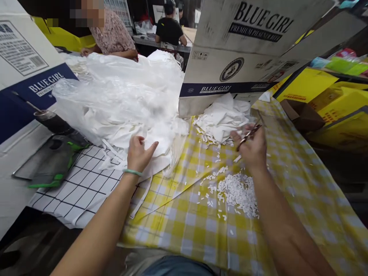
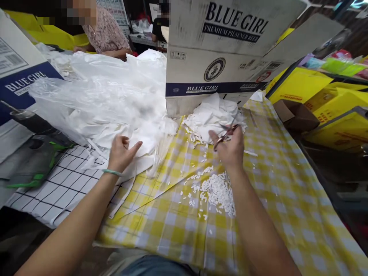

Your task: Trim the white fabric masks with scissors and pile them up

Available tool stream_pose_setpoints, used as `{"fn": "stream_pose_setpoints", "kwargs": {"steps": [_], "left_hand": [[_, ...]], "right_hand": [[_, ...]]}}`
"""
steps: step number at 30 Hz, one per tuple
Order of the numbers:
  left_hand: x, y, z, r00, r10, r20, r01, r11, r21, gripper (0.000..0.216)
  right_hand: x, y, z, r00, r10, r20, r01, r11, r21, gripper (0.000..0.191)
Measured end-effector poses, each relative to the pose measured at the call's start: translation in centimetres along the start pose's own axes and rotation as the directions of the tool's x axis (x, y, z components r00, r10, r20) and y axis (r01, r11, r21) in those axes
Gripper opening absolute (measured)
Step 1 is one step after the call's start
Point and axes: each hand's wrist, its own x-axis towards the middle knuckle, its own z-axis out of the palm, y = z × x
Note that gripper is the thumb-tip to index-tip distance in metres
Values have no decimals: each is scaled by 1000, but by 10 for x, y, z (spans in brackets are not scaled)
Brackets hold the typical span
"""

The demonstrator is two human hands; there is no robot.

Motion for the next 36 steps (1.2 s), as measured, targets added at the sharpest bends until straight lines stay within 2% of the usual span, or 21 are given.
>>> {"fn": "stream_pose_setpoints", "kwargs": {"steps": [2,4,5,8,9,10,13,16,18,20,22,24,25,27,28,29,31,33,36], "left_hand": [[3,-8,-4,999,-13,48,10,999,49,19],[-8,-3,-8,997,6,82,-10,998,55,18],[-19,2,-11,995,18,100,-23,999,44,17],[-58,17,-24,980,47,192,-43,999,-24,22],[-65,20,-27,980,51,192,-44,998,-42,24],[-67,21,-29,984,51,168,-44,998,-48,25],[-40,16,-22,996,59,63,-59,998,5,21],[-2,12,-9,984,104,143,-110,993,35,25],[4,16,-4,974,135,180,-139,990,10,26],[-16,24,-6,971,158,181,-155,987,-31,22],[-54,35,-16,964,166,209,-151,985,-87,16],[-95,47,-33,936,134,325,-67,976,-209,19],[-112,54,-42,897,65,437,101,932,-348,20],[-135,66,-57,792,-25,610,407,766,-497,24],[-142,69,-62,740,-54,670,521,676,-521,25],[-145,72,-66,707,-76,703,586,619,-523,25],[-148,71,-69,670,-111,735,646,574,-503,23],[-149,68,-68,656,-142,741,664,574,-478,23],[-149,65,-62,694,-148,704,610,640,-467,21]], "right_hand": [[-37,-19,7,979,15,201,-37,994,103,49],[-70,-40,14,923,19,384,-104,974,203,44],[-86,-48,18,880,25,474,-169,950,264,41],[-127,-67,28,705,0,709,-362,860,360,34],[-137,-71,31,666,-19,746,-388,845,368,34],[-146,-75,35,648,-35,761,-395,839,375,34],[-157,-89,46,658,-80,749,-383,820,424,35],[-155,-101,49,680,-120,724,-355,810,467,34],[-153,-101,45,691,-127,711,-319,830,458,32],[-152,-93,40,712,-101,695,-307,846,437,30],[-155,-83,34,735,-72,674,-317,842,435,29],[-159,-77,31,742,-93,664,-322,819,474,32],[-161,-76,30,738,-124,663,-321,801,506,36],[-165,-78,30,716,-199,669,-320,758,568,42],[-167,-80,32,706,-228,670,-323,738,592,41],[-168,-83,33,704,-246,666,-324,724,609,37],[-171,-88,37,724,-237,647,-312,724,615,27],[-172,-91,43,752,-216,623,-290,740,607,25],[-169,-91,54,748,-243,618,-298,709,639,30]]}}
